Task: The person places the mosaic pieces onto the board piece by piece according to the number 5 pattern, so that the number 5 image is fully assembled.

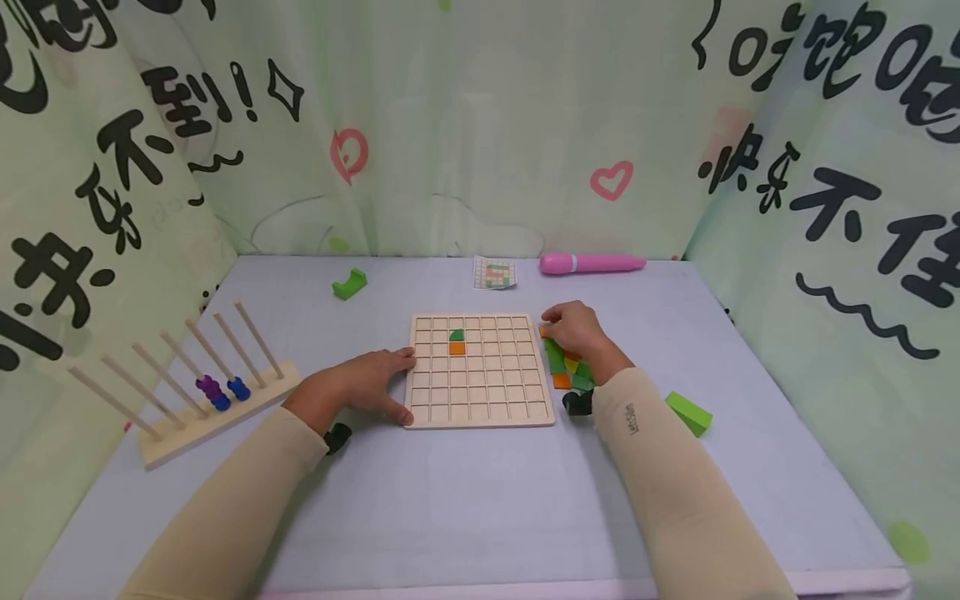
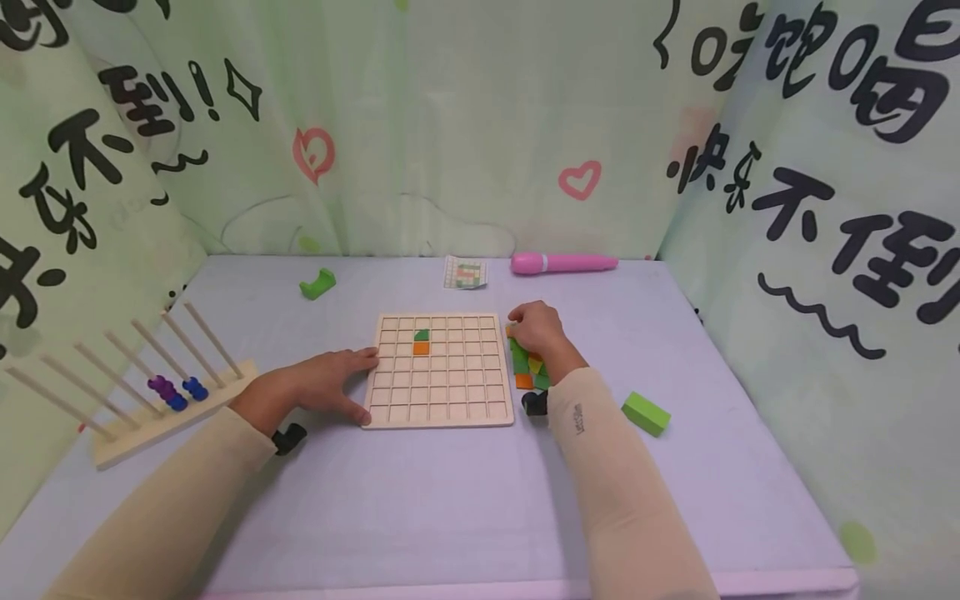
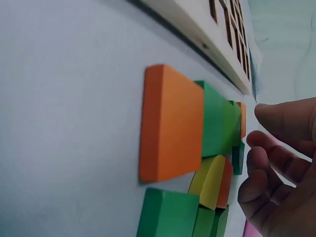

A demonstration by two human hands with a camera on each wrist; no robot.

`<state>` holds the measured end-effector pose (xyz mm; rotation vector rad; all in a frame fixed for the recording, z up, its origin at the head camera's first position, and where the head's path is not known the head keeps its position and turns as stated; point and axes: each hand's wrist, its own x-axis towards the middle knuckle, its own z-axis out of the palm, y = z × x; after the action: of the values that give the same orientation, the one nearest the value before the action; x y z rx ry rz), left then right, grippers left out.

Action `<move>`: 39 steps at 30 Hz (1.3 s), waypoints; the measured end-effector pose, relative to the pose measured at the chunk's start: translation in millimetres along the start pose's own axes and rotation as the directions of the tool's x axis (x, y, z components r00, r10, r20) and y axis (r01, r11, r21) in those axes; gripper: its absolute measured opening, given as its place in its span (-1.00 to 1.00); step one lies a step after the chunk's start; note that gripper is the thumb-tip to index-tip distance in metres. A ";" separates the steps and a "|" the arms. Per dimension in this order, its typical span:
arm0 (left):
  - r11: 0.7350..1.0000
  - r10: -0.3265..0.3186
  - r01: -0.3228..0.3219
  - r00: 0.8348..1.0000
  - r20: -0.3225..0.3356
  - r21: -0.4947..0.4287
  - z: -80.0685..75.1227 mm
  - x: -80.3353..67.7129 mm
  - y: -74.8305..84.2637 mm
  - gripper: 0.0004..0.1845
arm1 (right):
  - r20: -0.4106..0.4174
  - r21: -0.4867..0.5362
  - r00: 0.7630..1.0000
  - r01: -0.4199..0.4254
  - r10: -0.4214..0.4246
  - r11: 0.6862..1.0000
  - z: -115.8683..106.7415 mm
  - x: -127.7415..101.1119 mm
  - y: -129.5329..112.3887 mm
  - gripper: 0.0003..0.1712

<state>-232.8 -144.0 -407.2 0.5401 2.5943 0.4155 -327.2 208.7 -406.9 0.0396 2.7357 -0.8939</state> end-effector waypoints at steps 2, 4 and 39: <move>1.000 0.004 -0.004 1.000 0.000 0.001 1.0 0.0 -0.1 0.14 | 0.001 -0.031 1.000 -0.012 0.012 0.999 -0.2 0.1 2.2 -0.57; 1.000 0.006 -0.006 1.000 -0.001 0.001 1.4 -0.2 -0.1 0.14 | 0.008 -0.049 1.000 -0.027 0.027 0.998 -0.2 0.3 3.5 -0.57; 1.000 -0.013 0.013 1.000 0.012 -0.010 -0.4 0.2 -1.6 0.14 | -0.076 -0.179 0.997 0.016 -0.030 0.984 8.1 -3.9 6.0 -0.77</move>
<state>-233.6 -145.4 -407.4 0.5201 2.5816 0.4191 -320.8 209.1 -415.7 0.0096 2.8836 -0.6627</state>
